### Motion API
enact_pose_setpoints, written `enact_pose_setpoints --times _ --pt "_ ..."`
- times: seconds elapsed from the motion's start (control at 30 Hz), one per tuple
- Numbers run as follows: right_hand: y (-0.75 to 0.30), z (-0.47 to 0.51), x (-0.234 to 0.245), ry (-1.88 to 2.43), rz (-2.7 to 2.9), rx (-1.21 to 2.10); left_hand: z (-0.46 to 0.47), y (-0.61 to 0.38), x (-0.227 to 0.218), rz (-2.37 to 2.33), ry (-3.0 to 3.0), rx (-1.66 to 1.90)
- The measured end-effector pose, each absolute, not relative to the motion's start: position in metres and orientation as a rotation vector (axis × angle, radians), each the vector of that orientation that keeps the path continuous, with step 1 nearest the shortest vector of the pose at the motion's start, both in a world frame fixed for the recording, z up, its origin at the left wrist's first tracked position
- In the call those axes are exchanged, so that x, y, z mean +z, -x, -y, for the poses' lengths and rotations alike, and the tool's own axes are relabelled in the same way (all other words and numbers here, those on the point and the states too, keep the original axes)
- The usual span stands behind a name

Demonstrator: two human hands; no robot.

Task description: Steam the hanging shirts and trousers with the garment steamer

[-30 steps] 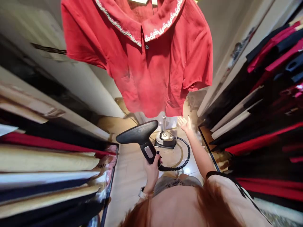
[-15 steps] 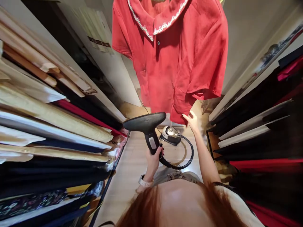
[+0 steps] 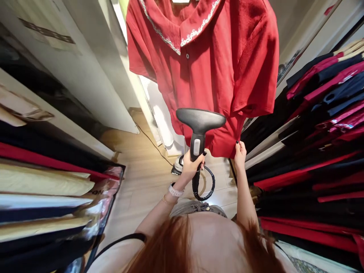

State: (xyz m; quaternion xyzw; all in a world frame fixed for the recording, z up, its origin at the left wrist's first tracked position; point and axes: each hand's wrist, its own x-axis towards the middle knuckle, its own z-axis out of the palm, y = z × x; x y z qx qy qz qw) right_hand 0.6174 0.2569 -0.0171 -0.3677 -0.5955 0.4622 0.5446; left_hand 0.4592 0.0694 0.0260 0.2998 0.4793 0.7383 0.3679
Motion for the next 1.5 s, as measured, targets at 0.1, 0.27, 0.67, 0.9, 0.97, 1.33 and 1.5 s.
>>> enact_pose_setpoints --times 0.1,0.27,0.67,0.9,0.97,1.33,1.5 --pt "-0.629 -0.257 -0.014 0.868 1.412 1.061 -0.088 -0.466 0.030 -1.214 -0.761 1.858" --pt "-0.638 -0.256 -0.004 0.863 1.409 1.055 -0.089 -0.473 0.014 -1.203 -0.698 1.815" --pt "-0.641 -0.249 -0.009 0.885 1.375 1.118 -0.108 -0.442 0.040 -1.199 -0.776 1.853" --pt "-0.645 -0.245 -0.007 0.932 1.306 1.133 -0.121 -0.448 0.043 -1.237 -1.007 1.671" --pt "-0.648 -0.243 -0.007 0.936 1.305 1.139 -0.127 -0.447 0.042 -1.251 -1.011 1.661" --pt "-0.664 -0.231 -0.003 0.965 1.381 1.227 -0.135 -0.433 0.068 -1.490 -1.167 1.564" --pt "-0.668 -0.235 -0.012 1.016 1.319 1.182 -0.136 -0.425 0.074 -1.473 -1.115 1.645"
